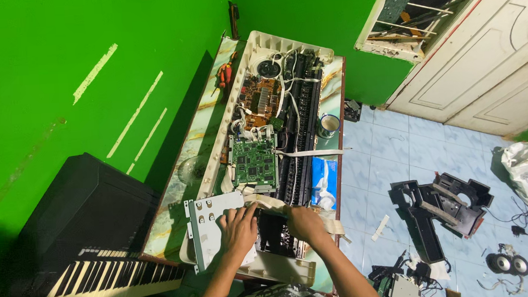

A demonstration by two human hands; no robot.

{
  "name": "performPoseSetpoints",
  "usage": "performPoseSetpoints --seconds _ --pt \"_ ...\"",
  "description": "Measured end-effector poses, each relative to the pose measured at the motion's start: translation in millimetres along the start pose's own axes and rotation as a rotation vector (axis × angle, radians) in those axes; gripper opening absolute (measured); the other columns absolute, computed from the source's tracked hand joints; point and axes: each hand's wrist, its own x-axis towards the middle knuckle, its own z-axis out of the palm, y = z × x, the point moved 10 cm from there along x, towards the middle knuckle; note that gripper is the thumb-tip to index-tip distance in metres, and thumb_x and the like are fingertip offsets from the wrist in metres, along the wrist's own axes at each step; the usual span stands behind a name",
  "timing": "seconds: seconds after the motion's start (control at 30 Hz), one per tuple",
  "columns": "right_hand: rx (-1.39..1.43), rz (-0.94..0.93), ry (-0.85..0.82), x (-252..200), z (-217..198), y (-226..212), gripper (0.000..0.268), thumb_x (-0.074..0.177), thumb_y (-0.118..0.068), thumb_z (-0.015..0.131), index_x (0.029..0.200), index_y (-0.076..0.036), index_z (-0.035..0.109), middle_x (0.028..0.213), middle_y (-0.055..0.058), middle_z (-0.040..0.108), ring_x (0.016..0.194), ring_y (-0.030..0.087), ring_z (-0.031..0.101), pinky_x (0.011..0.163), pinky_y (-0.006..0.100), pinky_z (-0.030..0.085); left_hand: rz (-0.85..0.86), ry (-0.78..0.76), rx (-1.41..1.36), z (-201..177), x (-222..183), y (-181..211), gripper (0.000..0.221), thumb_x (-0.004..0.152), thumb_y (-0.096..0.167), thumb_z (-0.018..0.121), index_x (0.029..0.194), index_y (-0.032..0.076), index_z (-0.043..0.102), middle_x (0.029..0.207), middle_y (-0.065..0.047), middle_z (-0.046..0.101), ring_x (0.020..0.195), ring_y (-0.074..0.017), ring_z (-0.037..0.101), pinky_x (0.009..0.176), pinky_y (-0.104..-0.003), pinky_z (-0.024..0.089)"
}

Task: The person disconnects internal components and removes a metal casing from the inside of an electronic keyboard instrument.

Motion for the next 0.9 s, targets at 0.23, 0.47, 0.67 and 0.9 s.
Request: performPoseSetpoints --seconds 0.23,0.47,0.67,0.9 --pt "0.028 0.004 -0.083 -17 31 -9 0.036 0.088 -0.017 0.057 0.123 -0.011 0.063 0.088 0.023 0.073 0.083 0.042 0.072 0.075 0.053 0.057 0.000 0.005 -0.009 -3 -3 3 0.046 0.087 0.021 0.068 0.133 0.021 0.065 0.110 -0.002 0.068 0.104 -0.0252 0.055 0.093 -0.049 0.034" --pt "0.015 -0.034 -0.081 -26 36 -4 0.027 0.090 -0.023 0.058 0.114 -0.015 0.066 0.090 0.021 0.073 0.086 0.042 0.071 0.076 0.055 0.056 -0.027 -0.048 -0.016 0 -4 1 0.049 0.085 0.018 0.068 0.134 0.020 0.065 0.105 -0.003 0.068 0.103 -0.0252 0.056 0.093 -0.049 0.035" --pt "-0.124 -0.048 0.058 30 76 35 0.021 0.093 -0.023 0.055 0.105 -0.012 0.068 0.090 0.020 0.073 0.079 0.040 0.073 0.065 0.055 0.056 -0.061 -0.015 0.065 44 -3 -28 0.037 0.091 0.020 0.067 0.128 0.022 0.067 0.102 -0.004 0.070 0.105 -0.0267 0.058 0.102 -0.056 0.035" --pt "-0.023 -0.062 0.158 5 70 24 0.022 0.089 -0.014 0.052 0.105 -0.008 0.066 0.090 0.022 0.073 0.077 0.043 0.072 0.063 0.054 0.056 -0.094 -0.112 0.029 28 -4 -13 0.050 0.086 0.019 0.066 0.136 0.022 0.064 0.100 -0.004 0.071 0.101 -0.0268 0.058 0.095 -0.053 0.036"
